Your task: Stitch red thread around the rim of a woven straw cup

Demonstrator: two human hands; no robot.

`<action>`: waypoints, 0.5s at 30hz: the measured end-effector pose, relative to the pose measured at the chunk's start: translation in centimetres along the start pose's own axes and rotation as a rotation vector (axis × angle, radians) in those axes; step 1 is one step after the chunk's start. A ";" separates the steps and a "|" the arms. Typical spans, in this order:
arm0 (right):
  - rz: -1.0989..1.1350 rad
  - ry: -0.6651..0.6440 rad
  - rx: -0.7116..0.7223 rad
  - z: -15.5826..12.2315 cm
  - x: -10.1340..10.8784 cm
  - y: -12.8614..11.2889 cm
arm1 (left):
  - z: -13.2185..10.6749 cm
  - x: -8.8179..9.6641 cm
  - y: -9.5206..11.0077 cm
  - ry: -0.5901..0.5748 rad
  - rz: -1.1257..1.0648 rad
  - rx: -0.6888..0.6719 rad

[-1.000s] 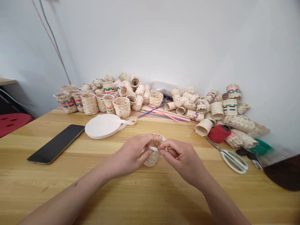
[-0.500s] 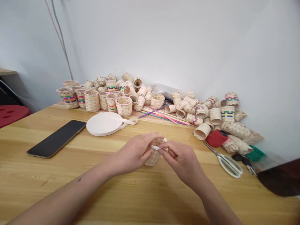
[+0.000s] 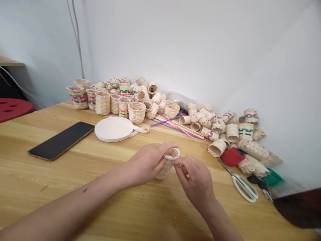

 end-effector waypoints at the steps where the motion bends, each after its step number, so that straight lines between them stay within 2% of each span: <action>1: 0.010 0.015 -0.017 0.0 0.1 0.1 | 0.0 0.0 0.0 0.000 0.003 0.005; 4: 0.044 0.055 -0.121 -0.1 0.7 0.9 | 0.0 0.0 0.1 0.008 -0.001 -0.009; 6: 0.077 0.030 -0.171 0.0 0.9 1.4 | 0.0 0.0 0.2 0.012 -0.009 -0.009; 10: 0.148 -0.090 -0.175 0.4 0.5 1.6 | -0.1 -0.1 0.2 0.010 -0.016 -0.001; 15: 0.184 -0.075 -0.157 0.7 0.6 1.6 | -0.1 -0.2 0.1 0.006 -0.009 -0.003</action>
Point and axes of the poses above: each hand's wrist, its own z-axis towards the middle knuckle, its own x-axis out of the back of the hand, y = z × x, the point moved 6 cm from there along z, towards the middle knuckle, and after that the axes turned 11 degrees about z, right-handed, at the moved point
